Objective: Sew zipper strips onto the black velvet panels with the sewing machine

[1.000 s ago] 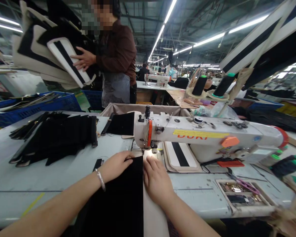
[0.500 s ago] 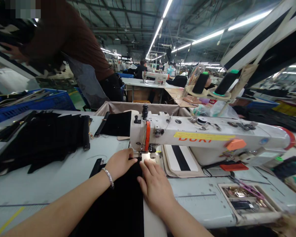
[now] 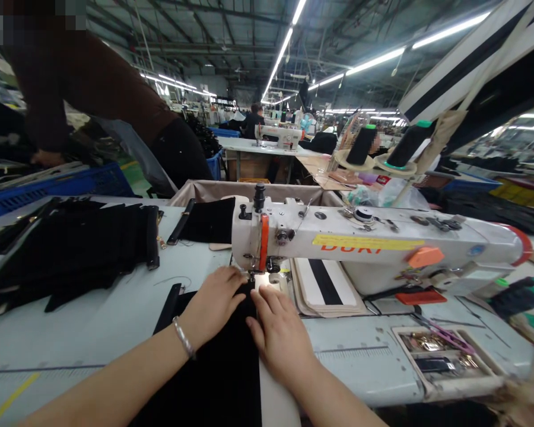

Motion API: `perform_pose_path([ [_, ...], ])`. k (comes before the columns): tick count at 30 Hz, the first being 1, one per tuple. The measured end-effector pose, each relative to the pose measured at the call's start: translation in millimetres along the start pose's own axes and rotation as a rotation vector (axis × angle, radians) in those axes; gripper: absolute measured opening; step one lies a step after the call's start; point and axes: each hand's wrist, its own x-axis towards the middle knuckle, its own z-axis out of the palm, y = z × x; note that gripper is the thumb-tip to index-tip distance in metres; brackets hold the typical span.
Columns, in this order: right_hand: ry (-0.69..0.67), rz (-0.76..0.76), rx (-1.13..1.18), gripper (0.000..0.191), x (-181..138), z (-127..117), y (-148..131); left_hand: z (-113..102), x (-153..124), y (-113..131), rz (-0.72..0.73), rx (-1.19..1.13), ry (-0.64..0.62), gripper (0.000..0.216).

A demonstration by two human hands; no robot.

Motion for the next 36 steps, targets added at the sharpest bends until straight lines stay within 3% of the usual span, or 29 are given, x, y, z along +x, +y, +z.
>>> perform_pose_path([
  [3, -0.004, 0.001, 0.003, 0.048, 0.6, -0.5, 0.6, 7.3, -17.5, 0.1, 0.176, 0.028, -0.004, 0.033],
  [20, 0.005, 0.012, 0.002, 0.045, 1.5, -2.1, -1.6, 18.0, -13.3, -16.2, 0.237, 0.007, 0.044, 0.032],
  [24, -0.020, -0.021, 0.052, 0.041, -29.6, -11.0, -10.0, -4.0, -55.0, 3.2, 0.268, -0.004, -0.105, 0.038],
  [27, -0.028, -0.077, 0.121, 0.044, -67.1, -18.2, -20.0, -21.2, -105.6, 26.0, 0.439, -0.016, -0.202, 0.058],
  [31, -0.045, -0.123, 0.184, 0.045, -98.4, -28.4, -30.1, -21.9, -144.1, 43.3, 0.608, 0.074, -0.129, 0.049],
  [36, -0.103, -0.105, 0.191, 0.043, -100.8, -36.0, -30.7, -19.1, -145.1, 46.6, 0.611, 0.105, -0.061, 0.039],
])
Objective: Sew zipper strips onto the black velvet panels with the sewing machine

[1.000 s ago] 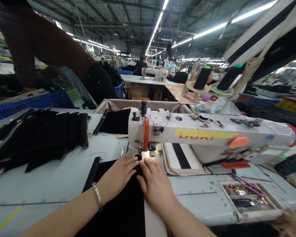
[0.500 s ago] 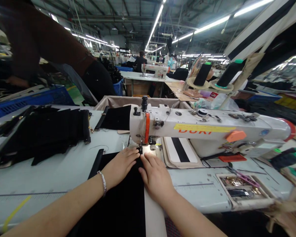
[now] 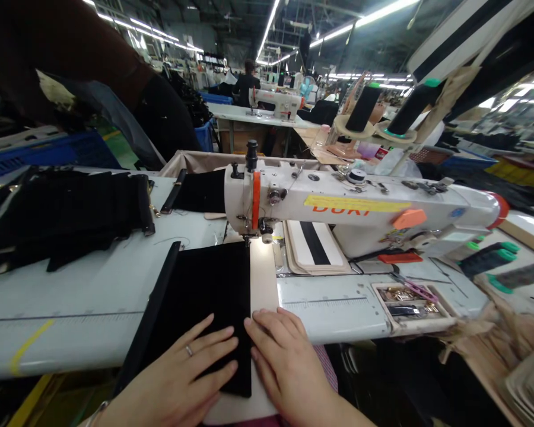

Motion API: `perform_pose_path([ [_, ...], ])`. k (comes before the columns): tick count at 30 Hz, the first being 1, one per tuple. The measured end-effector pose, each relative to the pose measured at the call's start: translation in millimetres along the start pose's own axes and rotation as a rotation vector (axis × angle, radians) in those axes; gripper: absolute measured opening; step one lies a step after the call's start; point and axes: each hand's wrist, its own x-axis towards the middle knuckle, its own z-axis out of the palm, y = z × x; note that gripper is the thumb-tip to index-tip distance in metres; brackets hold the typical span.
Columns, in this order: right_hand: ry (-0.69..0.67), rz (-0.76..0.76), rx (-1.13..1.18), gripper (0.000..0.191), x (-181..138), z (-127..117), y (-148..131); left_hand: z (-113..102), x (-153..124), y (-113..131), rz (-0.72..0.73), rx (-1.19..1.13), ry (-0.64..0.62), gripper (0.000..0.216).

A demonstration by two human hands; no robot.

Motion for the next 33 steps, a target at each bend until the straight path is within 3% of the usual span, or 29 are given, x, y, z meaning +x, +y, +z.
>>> perform_pose_path([
  [4, 0.005, -0.019, -0.013, 0.045, 1.1, 0.3, 1.6, -5.2, 4.8, -4.4, -0.059, -0.003, -0.036, 0.045],
  [9, 0.053, -0.050, -0.036, 0.046, 1.4, 4.6, 3.2, 7.7, 18.7, -15.9, -0.235, 0.058, -0.005, 0.057],
  [20, 0.054, -0.013, -0.070, 0.046, 21.5, 5.6, 9.6, 20.3, 35.7, -51.5, -0.300, -0.035, -0.008, 0.049],
  [25, 0.056, -0.038, -0.025, 0.043, 21.2, 4.9, 12.7, 15.9, 26.4, -42.0, -0.212, -0.105, 0.011, 0.044],
  [29, 0.061, -0.086, 0.011, 0.038, 12.9, 2.2, 15.6, 19.4, 8.8, -23.8, -0.100, -0.151, 0.105, 0.040],
  [33, 0.059, -0.109, -0.004, 0.035, 8.3, 1.2, 18.5, 25.2, 4.2, -21.0, -0.077, -0.180, 0.166, 0.039],
])
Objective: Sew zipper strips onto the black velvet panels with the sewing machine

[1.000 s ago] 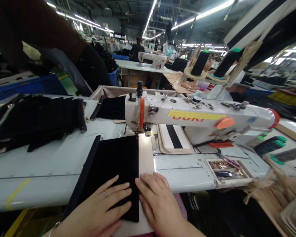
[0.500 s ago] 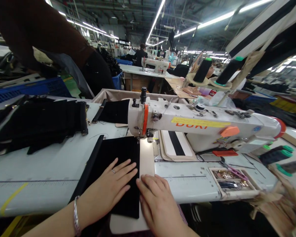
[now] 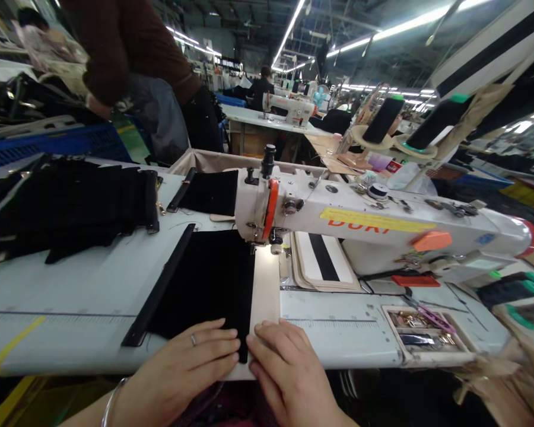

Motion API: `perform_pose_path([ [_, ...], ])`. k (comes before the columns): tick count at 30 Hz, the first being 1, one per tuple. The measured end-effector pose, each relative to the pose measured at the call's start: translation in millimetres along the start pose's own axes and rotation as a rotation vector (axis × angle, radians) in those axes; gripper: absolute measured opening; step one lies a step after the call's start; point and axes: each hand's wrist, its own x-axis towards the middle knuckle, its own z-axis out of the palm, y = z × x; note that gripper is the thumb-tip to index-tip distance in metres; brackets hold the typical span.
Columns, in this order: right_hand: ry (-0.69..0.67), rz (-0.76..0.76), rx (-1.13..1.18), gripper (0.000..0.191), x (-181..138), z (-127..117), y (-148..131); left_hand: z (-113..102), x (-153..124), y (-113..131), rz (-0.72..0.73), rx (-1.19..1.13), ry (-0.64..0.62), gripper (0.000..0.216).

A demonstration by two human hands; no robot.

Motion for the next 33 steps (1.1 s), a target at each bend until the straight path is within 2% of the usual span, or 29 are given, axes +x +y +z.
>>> perform_pose_path([
  [9, -0.023, -0.007, -0.037, 0.034, 12.0, -1.4, 7.1, -2.0, 14.6, -18.8, 0.006, 0.037, -0.025, 0.047],
  [16, -0.081, 0.046, -0.051, 0.036, 23.5, 0.5, 17.3, 4.2, 26.3, -41.5, -0.013, -0.013, -0.065, 0.040],
  [22, -0.097, 0.073, -0.092, 0.038, 39.5, 1.1, 24.8, 4.8, 39.1, -58.6, -0.039, 0.085, -0.129, 0.036],
  [33, -0.126, 0.111, -0.187, 0.038, 71.9, 1.3, 41.8, 8.9, 58.7, -97.6, -0.035, 0.152, -0.115, 0.034],
])
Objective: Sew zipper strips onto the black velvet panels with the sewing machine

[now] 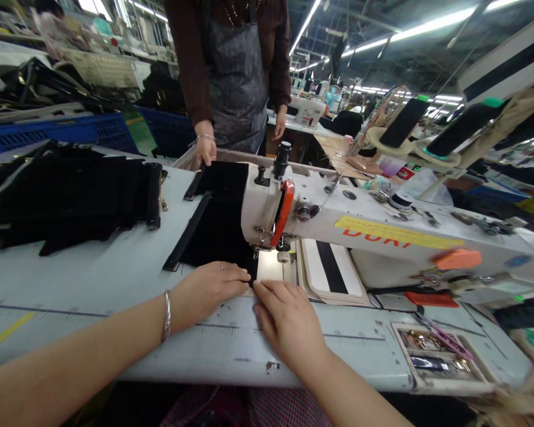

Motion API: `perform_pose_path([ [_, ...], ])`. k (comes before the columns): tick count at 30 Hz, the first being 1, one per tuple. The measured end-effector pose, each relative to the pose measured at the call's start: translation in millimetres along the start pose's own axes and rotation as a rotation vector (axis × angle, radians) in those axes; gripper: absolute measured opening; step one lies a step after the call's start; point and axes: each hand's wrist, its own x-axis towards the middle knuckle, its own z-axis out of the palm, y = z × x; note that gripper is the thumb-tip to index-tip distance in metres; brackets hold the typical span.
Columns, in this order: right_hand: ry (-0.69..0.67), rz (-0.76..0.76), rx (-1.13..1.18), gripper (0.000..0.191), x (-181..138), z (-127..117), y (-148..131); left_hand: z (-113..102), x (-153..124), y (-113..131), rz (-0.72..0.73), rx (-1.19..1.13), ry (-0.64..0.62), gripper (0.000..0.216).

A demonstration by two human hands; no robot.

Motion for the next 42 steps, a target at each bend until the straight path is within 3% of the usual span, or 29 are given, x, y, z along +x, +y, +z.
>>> perform_pose_path([
  [17, 0.041, 0.041, -0.041, 0.041, 35.7, 11.8, 19.4, 4.8, 37.9, -42.8, -0.115, -0.029, 0.076, 0.027],
  [29, 0.076, 0.068, -0.038, 0.034, 38.1, 14.0, 17.3, -1.9, 44.6, -38.8, -0.149, -0.044, 0.106, 0.027],
  [42, 0.106, 0.061, -0.043, 0.036, 38.8, 14.3, 15.8, 4.8, 43.5, -43.7, -0.162, -0.063, 0.110, 0.026],
])
